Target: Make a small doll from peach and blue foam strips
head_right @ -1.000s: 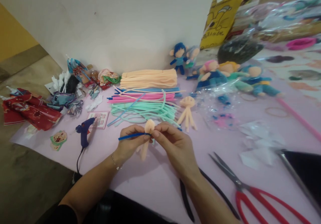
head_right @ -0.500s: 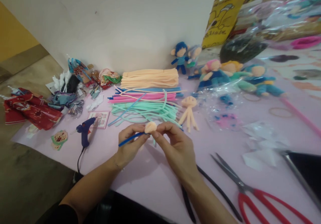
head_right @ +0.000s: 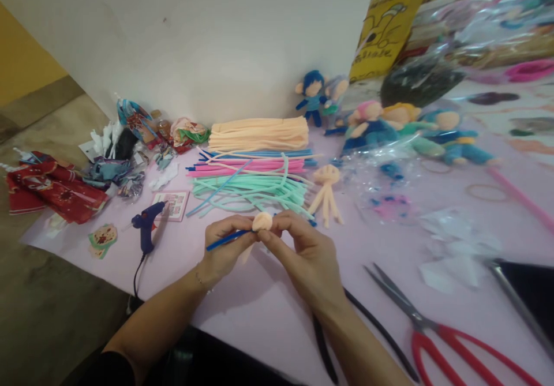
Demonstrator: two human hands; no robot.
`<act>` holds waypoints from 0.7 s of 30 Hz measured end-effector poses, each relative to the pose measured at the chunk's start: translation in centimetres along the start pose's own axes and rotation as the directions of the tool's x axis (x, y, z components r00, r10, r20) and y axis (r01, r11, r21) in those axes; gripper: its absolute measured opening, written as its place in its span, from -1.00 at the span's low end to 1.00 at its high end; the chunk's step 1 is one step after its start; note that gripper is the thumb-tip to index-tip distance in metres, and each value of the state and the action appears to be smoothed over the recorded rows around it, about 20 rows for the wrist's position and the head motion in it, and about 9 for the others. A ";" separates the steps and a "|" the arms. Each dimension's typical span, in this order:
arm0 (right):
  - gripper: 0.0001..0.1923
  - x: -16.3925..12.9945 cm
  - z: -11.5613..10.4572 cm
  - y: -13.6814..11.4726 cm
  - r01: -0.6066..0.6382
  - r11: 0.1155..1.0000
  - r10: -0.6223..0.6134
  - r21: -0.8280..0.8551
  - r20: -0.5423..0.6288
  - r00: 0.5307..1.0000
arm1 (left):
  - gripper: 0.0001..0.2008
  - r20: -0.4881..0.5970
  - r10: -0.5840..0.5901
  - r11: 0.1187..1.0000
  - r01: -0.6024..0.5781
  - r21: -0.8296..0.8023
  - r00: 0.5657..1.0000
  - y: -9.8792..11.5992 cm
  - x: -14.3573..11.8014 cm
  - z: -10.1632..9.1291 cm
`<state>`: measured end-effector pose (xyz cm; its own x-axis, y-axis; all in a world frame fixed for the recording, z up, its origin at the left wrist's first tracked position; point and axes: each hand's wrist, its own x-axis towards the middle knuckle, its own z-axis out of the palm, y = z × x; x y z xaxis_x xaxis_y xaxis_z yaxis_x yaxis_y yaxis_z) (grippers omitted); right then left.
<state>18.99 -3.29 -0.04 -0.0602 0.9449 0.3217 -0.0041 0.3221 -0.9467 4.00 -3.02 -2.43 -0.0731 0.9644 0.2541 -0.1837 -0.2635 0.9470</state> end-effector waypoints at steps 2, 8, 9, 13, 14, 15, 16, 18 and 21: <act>-0.63 0.0 0.0 0.1 0.003 1.000 -0.003 0.009 -0.009 1.000 | -0.66 -0.011 -0.013 1.000 0.012 -0.016 1.000 0.0 0.0 0.1; -0.59 0.2 -0.2 -0.1 -0.026 1.000 0.026 -0.005 0.010 1.000 | -0.64 0.049 -0.121 0.989 0.125 -0.078 0.991 0.4 0.2 0.0; -0.59 0.2 -0.2 -0.2 -0.024 1.000 0.024 -0.004 0.004 1.000 | -0.63 0.084 -0.163 0.980 0.171 -0.104 0.983 0.6 0.2 -0.1; -0.59 0.3 -0.1 -0.3 -0.036 0.999 0.036 0.031 -0.011 0.999 | -0.57 0.167 -0.290 0.919 0.323 -0.225 0.942 1.1 0.5 0.1; -0.60 0.3 -0.1 -0.3 -0.043 0.998 0.044 0.042 -0.013 0.999 | -0.56 0.167 -0.309 0.907 0.343 -0.244 0.936 1.1 0.5 0.2; -0.60 0.3 -0.1 -0.3 -0.052 0.997 0.053 0.053 -0.012 0.999 | -0.55 0.163 -0.328 0.897 0.361 -0.254 0.931 1.1 0.6 0.3; -0.60 0.3 -0.1 -0.2 -0.061 0.996 0.061 0.059 -0.009 0.998 | -0.55 0.158 -0.346 0.889 0.377 -0.259 0.925 1.1 0.6 0.3; -0.59 0.2 -0.1 -0.1 -0.067 0.996 0.068 0.061 -0.007 0.998 | -0.54 0.155 -0.381 0.875 0.409 -0.260 0.912 1.0 0.7 0.4; -0.57 0.3 -0.1 -0.2 -0.056 0.997 0.056 0.051 -0.006 0.998 | -0.53 0.173 -0.423 0.847 0.456 -0.273 0.889 0.9 0.8 0.3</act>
<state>19.07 -3.08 0.21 -0.0542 0.9619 0.2678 -0.0518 0.2652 -0.9628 4.12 -2.47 -1.29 0.1821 0.9731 -0.1408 -0.4568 0.2105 0.8643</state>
